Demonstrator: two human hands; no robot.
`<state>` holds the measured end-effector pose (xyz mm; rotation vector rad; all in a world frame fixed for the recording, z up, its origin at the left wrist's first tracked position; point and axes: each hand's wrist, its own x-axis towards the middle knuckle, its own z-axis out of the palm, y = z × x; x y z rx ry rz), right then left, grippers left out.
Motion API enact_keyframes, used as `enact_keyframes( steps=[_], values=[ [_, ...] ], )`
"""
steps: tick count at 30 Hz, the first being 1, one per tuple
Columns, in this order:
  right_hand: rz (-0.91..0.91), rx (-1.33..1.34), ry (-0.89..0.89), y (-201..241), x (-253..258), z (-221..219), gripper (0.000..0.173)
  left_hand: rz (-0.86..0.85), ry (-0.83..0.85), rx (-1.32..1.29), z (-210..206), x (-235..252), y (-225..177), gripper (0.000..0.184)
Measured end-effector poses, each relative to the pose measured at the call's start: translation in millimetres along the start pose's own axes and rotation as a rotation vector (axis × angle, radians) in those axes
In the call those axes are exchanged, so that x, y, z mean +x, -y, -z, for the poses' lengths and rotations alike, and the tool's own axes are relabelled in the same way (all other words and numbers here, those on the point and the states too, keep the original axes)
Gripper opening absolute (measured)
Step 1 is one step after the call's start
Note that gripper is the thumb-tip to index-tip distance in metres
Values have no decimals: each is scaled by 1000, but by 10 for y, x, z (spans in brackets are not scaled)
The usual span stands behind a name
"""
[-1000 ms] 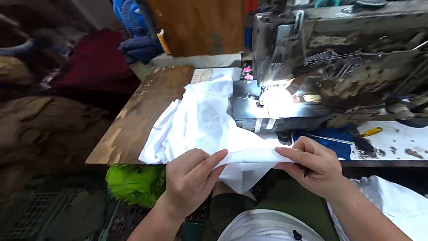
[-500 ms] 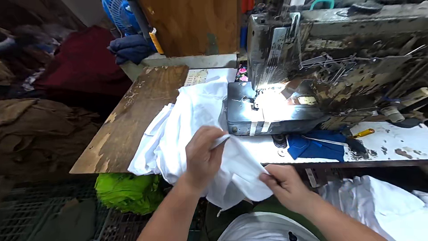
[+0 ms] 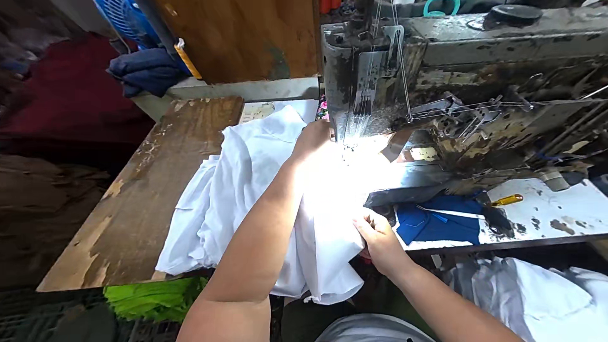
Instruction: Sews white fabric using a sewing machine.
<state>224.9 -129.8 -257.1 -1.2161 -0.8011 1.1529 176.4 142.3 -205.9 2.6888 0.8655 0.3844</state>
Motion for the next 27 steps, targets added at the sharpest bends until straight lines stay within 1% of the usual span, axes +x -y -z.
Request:
enact_keyframes(
  steps=[4, 8, 10, 11, 13, 15, 16, 17, 18, 19, 20, 21, 22, 23, 24, 25, 27],
  values=[
    [-10, 27, 1, -69, -69, -43, 20, -16, 6, 35, -69, 14, 37, 16],
    [29, 34, -16, -100, 78, -52, 19, -18, -80, 52, -80, -21, 32, 13],
    [79, 50, -17, -151, 172, -47, 21, -10, -129, -11, -61, -80, 8, 14],
    [104, 64, -14, -158, 199, -61, 22, 28, -139, -54, -12, -136, -52, 15],
    [120, 88, -27, -139, 214, -107, 21, 127, -147, -153, 208, -319, -296, 16],
    [90, 90, -56, -108, 183, -117, 20, 149, -216, -226, 318, -453, -411, 20],
    [65, 67, -61, -87, 142, -89, 18, 106, -294, -240, 324, -523, -401, 25],
    [41, 14, -61, -69, 71, -39, 16, 41, -367, -208, 333, -631, -380, 35],
    [36, -47, -59, -82, -25, 40, 15, -1, -397, -171, 390, -806, -393, 43],
    [54, -96, -59, -144, -149, 138, 16, -46, -414, -135, 471, -1038, -421, 45],
    [91, -137, -72, -226, -300, 255, 20, -111, -415, -100, 550, -1320, -474, 41],
    [148, -183, -96, -279, -442, 394, 25, -186, -385, -68, 636, -1621, -553, 34],
    [206, -216, -137, -306, -559, 525, 27, -241, -299, -32, 717, -1929, -641, 27],
    [253, -232, -180, -324, -675, 638, 27, -262, -154, 6, 745, -2233, -719, 24],
    [285, -226, -209, -339, -791, 730, 26, -257, 15, 49, 695, -2501, -777, 26],
    [317, -210, -222, -346, -881, 796, 25, -257, 142, 89, 565, -2704, -798, 31],
    [366, -167, -191, -339, -982, 868, 25, -283, 291, 144, 190, -2935, -742, 44]
  ],
)
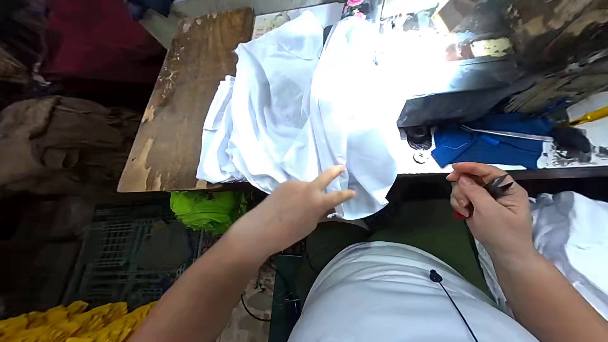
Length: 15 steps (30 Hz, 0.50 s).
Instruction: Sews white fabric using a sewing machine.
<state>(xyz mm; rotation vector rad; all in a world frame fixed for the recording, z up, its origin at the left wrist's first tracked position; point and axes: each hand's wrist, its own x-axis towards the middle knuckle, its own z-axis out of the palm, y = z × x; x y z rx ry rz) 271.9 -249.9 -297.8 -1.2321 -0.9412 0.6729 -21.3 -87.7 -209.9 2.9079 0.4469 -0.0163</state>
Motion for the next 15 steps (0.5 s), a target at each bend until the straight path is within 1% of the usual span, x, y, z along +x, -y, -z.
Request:
enact_keyframes(
  steps=[1, 2, 3, 4, 6, 8, 9, 10, 12, 13, 14, 15],
  values=[
    [15, 0, 37, 11, -22, 13, 26, -17, 54, -6, -189, -12, 7, 44],
    [30, -21, 80, 18, -43, 6, 26, -29, 78, -37, -332, -9, 7, 36],
    [47, -56, 122, 26, -65, -11, 25, -31, 80, -78, -426, -7, -6, 24],
    [69, -89, 161, 31, -90, -25, 26, -32, 54, -124, -481, -8, -27, 16],
    [122, -160, 215, 34, -155, -28, 28, -16, -35, -271, -518, -20, -100, 18],
    [126, -326, 261, 51, -230, -7, 31, -6, -166, -484, -554, -23, -236, 20],
    [90, -460, 289, 60, -254, 8, 31, -17, -257, -570, -584, -5, -322, 20],
    [16, -600, 323, 70, -275, 22, 31, -27, -342, -610, -616, 20, -411, 20],
    [-210, -761, 426, 103, -302, 49, 34, -42, -460, -563, -680, 66, -560, 20],
    [-277, -783, 465, 104, -315, 64, 39, -56, -489, -510, -696, 94, -611, 19],
    [-292, -789, 481, 106, -335, 79, 42, -72, -495, -463, -699, 121, -649, 21],
    [-259, -787, 468, 113, -365, 90, 41, -85, -489, -425, -696, 143, -681, 20]
  ],
)
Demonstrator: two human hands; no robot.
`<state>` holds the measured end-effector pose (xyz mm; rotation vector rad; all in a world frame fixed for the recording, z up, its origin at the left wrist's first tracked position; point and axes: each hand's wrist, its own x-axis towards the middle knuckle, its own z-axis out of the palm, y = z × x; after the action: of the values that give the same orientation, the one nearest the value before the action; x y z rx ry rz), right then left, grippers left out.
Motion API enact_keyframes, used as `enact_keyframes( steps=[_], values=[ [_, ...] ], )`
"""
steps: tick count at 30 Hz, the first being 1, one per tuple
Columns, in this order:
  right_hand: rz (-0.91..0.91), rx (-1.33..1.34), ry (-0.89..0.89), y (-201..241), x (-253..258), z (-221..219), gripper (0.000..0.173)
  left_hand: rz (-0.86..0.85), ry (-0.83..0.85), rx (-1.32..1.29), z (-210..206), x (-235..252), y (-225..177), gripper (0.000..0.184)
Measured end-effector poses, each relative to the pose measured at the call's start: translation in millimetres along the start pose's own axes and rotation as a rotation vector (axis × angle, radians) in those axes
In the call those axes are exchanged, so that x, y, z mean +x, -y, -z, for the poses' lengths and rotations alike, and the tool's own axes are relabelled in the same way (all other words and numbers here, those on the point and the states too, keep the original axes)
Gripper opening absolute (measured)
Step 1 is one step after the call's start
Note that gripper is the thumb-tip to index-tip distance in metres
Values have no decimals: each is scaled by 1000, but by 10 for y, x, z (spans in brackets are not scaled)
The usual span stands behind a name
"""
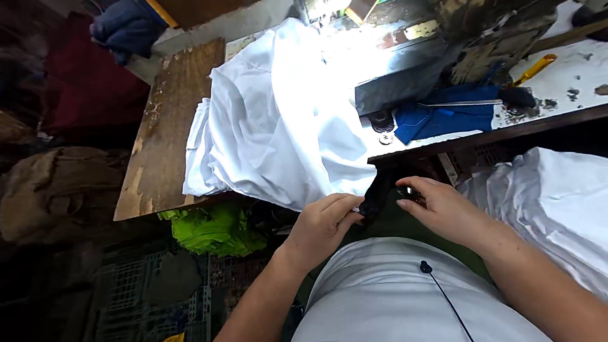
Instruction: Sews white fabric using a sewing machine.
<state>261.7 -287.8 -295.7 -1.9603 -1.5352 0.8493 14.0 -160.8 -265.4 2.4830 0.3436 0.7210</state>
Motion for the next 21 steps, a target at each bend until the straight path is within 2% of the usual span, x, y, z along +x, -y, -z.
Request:
enact_keyframes(
  steps=[5, 8, 10, 13, 17, 21],
  values=[
    [268, 2, -411, -20, -76, -52, 37, -103, -63, 128, -115, 56, -27, 20],
    [553, -7, -562, 8, -42, -51, 25, -181, -129, 77, -134, 136, -80, 15],
    [728, -61, -609, 32, -6, -69, 19, -214, -132, -34, -136, 188, -114, 11],
    [866, -129, -668, 82, 46, -104, 15, -222, -121, -126, -157, 234, -135, 10],
    [920, -93, -656, 134, 105, -136, 14, -208, -97, -203, -238, 274, -154, 10],
    [899, -51, -598, 82, 146, -141, 12, -180, -42, -168, -251, 269, -132, 11]
  ],
)
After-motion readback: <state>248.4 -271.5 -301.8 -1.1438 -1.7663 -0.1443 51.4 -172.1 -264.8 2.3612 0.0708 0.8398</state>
